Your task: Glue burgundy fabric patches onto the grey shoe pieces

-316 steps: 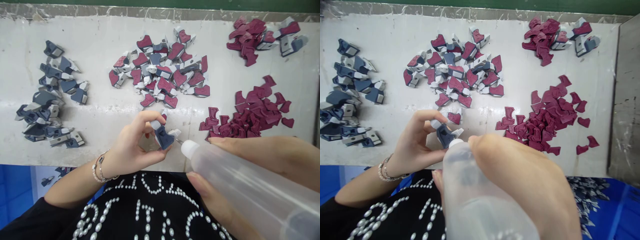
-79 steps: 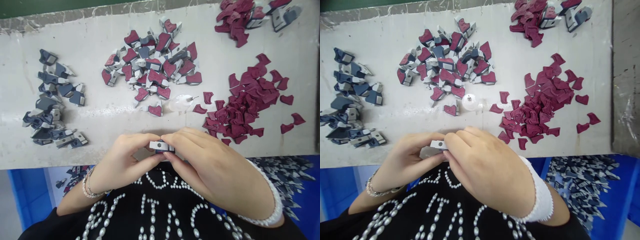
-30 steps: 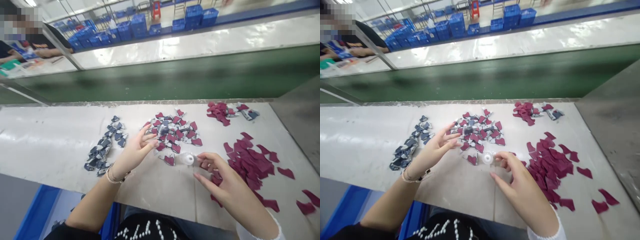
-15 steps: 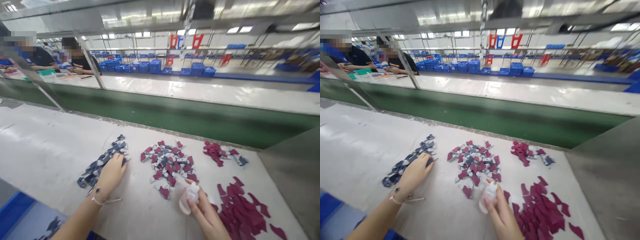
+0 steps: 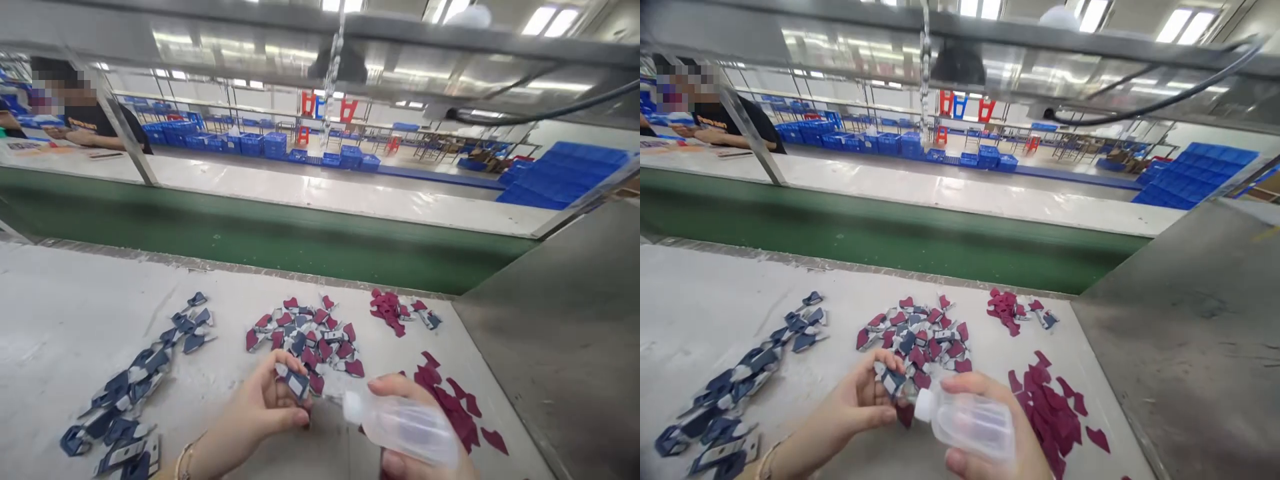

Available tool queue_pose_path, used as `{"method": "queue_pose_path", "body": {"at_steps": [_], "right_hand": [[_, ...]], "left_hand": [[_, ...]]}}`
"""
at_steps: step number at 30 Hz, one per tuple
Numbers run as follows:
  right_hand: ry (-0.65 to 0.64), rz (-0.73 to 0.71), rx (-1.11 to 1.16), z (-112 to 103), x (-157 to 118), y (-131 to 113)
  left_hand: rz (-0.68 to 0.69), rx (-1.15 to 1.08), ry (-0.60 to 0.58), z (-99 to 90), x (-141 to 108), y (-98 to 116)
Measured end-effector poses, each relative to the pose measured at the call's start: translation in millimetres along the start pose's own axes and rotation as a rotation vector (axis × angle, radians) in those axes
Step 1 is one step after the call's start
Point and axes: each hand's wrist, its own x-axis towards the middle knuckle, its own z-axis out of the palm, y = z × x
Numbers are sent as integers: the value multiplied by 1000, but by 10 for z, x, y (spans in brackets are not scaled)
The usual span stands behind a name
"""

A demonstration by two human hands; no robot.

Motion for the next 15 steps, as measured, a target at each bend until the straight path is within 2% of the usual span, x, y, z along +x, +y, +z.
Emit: {"method": "queue_pose_path", "body": {"at_steps": [2,4,7,11,15], "right_hand": [[-62,34,79,55,48,-9],[-139,161,152,116,88,24],[-175,268,47,171,103,89],[-189,180,-138,163,41,157],[-70,10,-318,200,-15,162]], "left_hand": [[1,4,10,-51,-8,-37],[21,30,-21,-119,-45,-63],[45,116,-91,-195,-100,-100],[12,147,-106,-220,-116,-142],[-22,81,-105,-185,-101,-165]]}}
